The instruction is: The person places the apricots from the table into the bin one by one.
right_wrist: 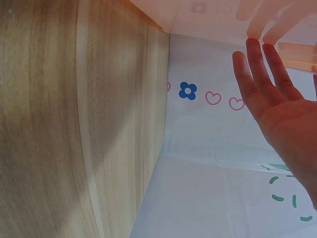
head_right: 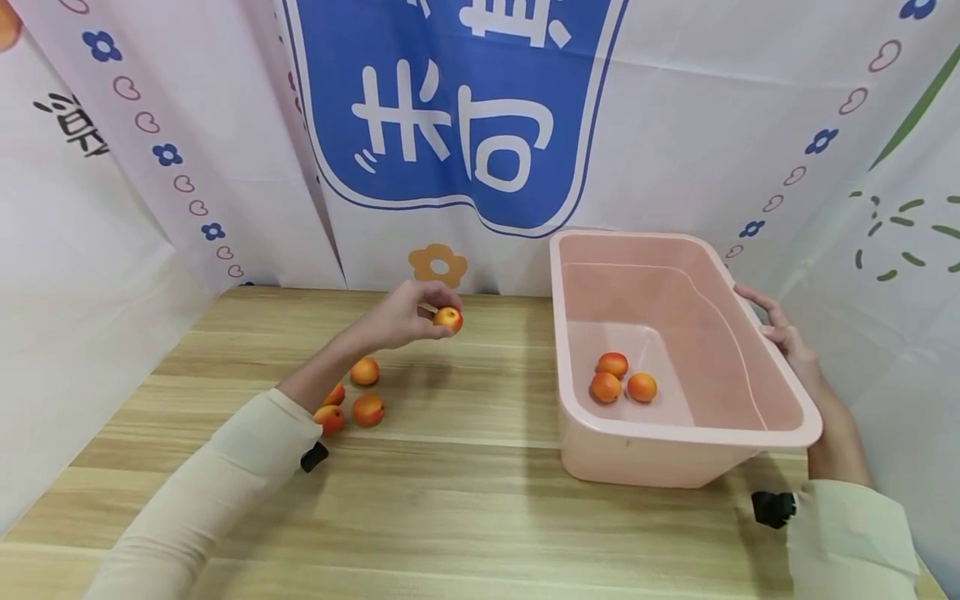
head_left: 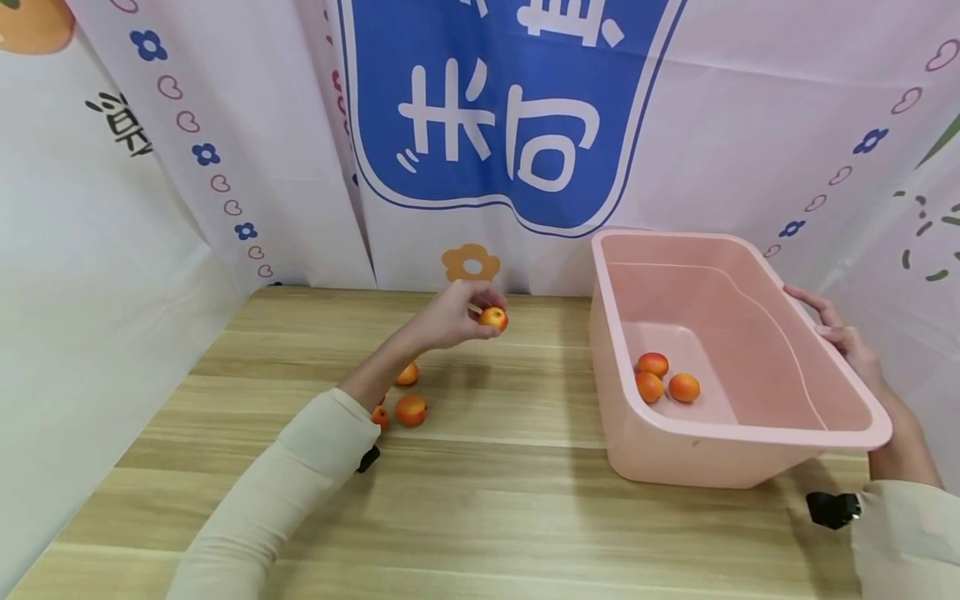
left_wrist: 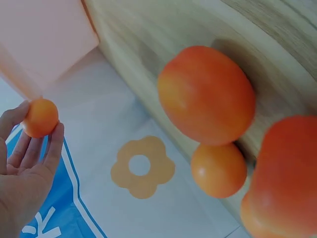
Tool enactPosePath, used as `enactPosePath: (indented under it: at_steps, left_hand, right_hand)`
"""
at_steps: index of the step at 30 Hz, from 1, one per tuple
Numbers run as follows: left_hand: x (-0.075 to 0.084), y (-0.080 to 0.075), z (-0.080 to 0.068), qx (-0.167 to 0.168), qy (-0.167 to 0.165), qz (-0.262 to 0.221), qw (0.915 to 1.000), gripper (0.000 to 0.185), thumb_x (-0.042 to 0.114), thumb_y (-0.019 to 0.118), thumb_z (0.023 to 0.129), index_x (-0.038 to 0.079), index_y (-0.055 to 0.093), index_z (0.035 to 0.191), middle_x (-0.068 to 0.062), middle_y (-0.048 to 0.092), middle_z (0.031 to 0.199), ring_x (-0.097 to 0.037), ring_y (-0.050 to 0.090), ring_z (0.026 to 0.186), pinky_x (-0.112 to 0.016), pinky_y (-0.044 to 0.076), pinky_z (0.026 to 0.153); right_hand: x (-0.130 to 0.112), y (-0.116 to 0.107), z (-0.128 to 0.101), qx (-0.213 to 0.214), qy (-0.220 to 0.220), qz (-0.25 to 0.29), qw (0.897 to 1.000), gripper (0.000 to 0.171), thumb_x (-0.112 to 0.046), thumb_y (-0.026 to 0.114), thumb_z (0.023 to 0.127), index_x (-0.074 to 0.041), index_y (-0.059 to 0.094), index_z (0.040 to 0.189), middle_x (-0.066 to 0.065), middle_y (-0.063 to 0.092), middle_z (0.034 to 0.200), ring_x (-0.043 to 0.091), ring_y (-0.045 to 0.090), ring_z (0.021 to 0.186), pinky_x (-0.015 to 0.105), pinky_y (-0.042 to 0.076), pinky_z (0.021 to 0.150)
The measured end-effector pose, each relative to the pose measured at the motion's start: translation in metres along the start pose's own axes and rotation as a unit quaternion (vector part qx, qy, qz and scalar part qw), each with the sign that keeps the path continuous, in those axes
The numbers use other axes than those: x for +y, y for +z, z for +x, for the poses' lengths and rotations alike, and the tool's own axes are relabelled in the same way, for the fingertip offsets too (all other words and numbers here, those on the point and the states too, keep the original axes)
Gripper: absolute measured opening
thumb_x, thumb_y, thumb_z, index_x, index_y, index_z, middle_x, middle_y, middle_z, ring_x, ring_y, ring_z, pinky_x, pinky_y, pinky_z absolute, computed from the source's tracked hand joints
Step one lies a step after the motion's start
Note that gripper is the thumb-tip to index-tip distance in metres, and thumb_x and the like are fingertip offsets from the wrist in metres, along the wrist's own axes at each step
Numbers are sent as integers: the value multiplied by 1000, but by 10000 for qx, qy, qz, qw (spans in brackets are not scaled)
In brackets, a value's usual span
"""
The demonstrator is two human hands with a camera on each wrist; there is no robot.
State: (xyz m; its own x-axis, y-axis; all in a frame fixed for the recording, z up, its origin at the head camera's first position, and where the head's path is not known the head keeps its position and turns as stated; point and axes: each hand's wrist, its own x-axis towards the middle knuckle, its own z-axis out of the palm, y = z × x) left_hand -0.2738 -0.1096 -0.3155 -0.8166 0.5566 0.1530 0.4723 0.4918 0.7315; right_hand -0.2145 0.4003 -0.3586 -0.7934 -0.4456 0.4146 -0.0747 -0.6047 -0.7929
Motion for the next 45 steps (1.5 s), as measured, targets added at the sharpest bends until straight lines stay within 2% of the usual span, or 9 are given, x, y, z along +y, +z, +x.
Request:
enactPosePath:
  at_steps: [4, 9, 14, 19, 24, 28, 33, 38, 45]
  left_hand:
    - [4, 1, 2, 70, 56, -116, 9999, 25, -2, 79, 88, -5, 71, 112, -18, 73, 109, -29, 66, 101, -39, 59, 94]
    - [10, 1, 5, 57, 21, -194, 9998, 27, 0, 79, 90, -4, 73, 115, -17, 73, 113, -28, 68, 101, -35, 60, 92]
    - [19, 4, 10, 142, 101, -236, 9996, 30, 2, 79, 90, -4, 73, 119, -17, 71, 117, -29, 70, 103, -33, 61, 90]
    - [28, 8, 17, 212, 243, -348, 9989, 30, 3, 79, 91, -5, 73, 119, -16, 72, 113, -28, 70, 101, -33, 60, 91]
    - [38, 11, 23, 80, 261, -421, 9987, 27, 5, 77, 94, -5, 72, 118, -16, 74, 111, -28, 71, 102, -32, 60, 91]
    - [45, 13, 27, -9, 224, -400, 9989, 27, 8, 75, 96, -4, 71, 120, -15, 73, 114, -27, 71, 104, -31, 60, 91]
    - [56, 15, 36, 22, 435, -436, 9981, 24, 9, 74, 96, -2, 73, 118, -13, 73, 114, -24, 71, 103, -29, 60, 89]
    - [68, 17, 47, -99, 608, -491, 9969, 24, 9, 74, 97, 0, 73, 119, -12, 73, 115, -22, 70, 104, -27, 59, 88]
    - [83, 24, 58, -14, 734, -660, 9951, 26, 9, 73, 97, 0, 72, 122, -12, 72, 119, -21, 69, 107, -24, 58, 91]
  right_hand:
    - [-1, -1, 0, 30, 23, 12, 10000, 79, -1, -15, 99, -9, 40, 156, 16, 63, 118, 17, 70, 79, 25, 59, 64]
    - [0, -1, 0, -5, 13, 134, 9999, 79, -1, -14, 99, -8, 40, 156, 17, 63, 118, 19, 70, 80, 26, 59, 65]
    - [1, -1, 0, -18, 12, 130, 9999, 81, -1, -17, 98, -8, 39, 156, 17, 64, 107, 17, 69, 75, 26, 58, 63]
    - [2, -1, 0, -17, -10, 176, 9998, 81, -1, -17, 98, -7, 39, 156, 17, 64, 102, 17, 69, 72, 26, 58, 61]
    - [1, -1, 0, 17, -22, 126, 9999, 81, -1, -17, 98, -8, 40, 155, 16, 65, 100, 16, 68, 70, 26, 57, 61]
    - [1, 0, 0, 17, -22, 99, 9999, 81, -1, -17, 98, -8, 40, 155, 16, 65, 100, 16, 68, 70, 26, 57, 61]
    - [1, 1, 0, 34, -2, 18, 10000, 80, -1, -16, 99, -8, 41, 155, 16, 65, 101, 16, 68, 69, 25, 58, 61]
    - [0, 1, 1, -15, 4, 1, 10000, 81, 0, -17, 98, -8, 41, 155, 15, 65, 99, 15, 66, 67, 25, 57, 60]
    - [-1, 2, 1, 43, -16, -56, 10000, 79, 1, -14, 99, -8, 41, 155, 17, 65, 111, 17, 69, 73, 26, 58, 63]
